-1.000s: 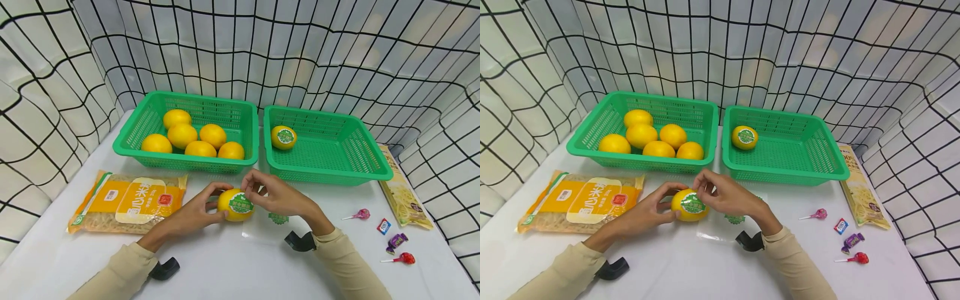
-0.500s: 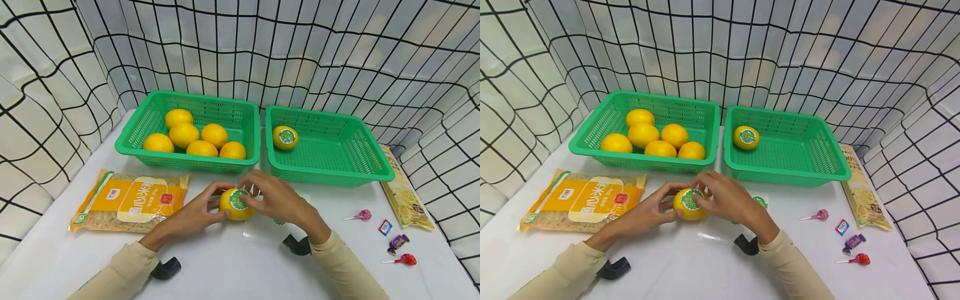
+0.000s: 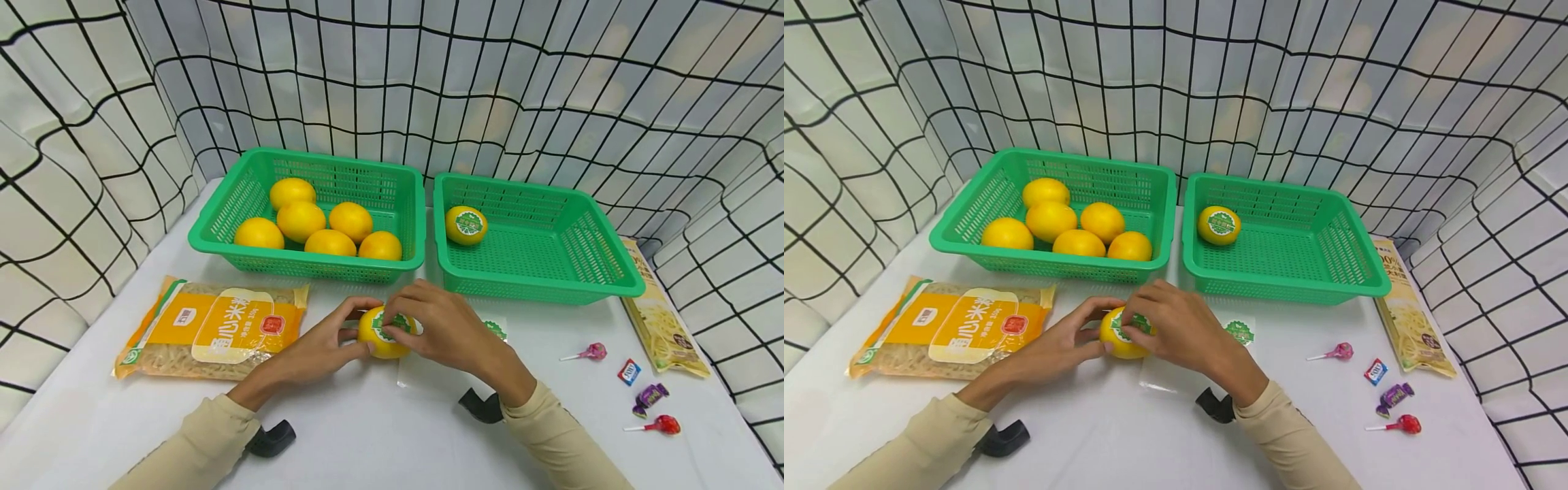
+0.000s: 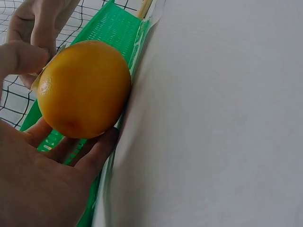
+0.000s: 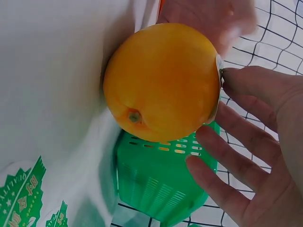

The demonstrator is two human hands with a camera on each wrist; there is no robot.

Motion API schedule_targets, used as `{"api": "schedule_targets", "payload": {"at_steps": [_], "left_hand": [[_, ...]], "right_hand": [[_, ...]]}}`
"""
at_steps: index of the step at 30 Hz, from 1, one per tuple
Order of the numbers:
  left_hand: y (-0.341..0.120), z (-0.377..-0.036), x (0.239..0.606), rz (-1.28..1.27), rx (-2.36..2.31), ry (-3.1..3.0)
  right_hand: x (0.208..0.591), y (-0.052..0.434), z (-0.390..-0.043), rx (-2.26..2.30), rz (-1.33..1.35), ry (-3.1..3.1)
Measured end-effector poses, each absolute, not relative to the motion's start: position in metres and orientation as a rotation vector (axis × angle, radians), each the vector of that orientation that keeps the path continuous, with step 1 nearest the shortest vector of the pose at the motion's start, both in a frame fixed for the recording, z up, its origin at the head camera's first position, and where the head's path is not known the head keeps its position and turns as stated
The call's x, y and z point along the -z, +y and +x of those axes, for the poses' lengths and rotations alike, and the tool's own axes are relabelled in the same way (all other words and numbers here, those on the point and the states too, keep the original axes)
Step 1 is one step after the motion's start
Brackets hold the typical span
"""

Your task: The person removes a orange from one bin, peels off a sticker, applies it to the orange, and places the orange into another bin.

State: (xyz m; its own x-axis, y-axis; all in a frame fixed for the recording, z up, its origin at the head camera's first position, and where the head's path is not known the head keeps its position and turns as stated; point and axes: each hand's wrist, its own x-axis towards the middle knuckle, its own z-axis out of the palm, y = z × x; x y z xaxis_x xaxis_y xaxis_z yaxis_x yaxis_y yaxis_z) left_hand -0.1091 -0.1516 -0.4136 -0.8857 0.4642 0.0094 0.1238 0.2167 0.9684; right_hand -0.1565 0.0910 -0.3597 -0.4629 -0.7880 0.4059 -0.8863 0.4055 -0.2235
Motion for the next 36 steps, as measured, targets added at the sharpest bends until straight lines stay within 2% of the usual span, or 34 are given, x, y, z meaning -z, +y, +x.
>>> {"api": "schedule_targets", "payload": {"at_steps": [11, 19, 36], "left_hand": [[-0.138, -0.108, 0.415, 0.304, -1.777, 2.362], [-0.139, -0.108, 0.415, 0.305, -1.774, 2.378], [-0.144, -0.110, 0.414, 0.405, -1.732, 2.304]], "right_hand": [[0.349, 0.102, -0.159, -0.729, 1.451, -2.602], [0.350, 0.106, -0.163, -0.876, 1.480, -2.734], [0.355, 0.103, -0.160, -0.788, 1.489, -2.704]]}}
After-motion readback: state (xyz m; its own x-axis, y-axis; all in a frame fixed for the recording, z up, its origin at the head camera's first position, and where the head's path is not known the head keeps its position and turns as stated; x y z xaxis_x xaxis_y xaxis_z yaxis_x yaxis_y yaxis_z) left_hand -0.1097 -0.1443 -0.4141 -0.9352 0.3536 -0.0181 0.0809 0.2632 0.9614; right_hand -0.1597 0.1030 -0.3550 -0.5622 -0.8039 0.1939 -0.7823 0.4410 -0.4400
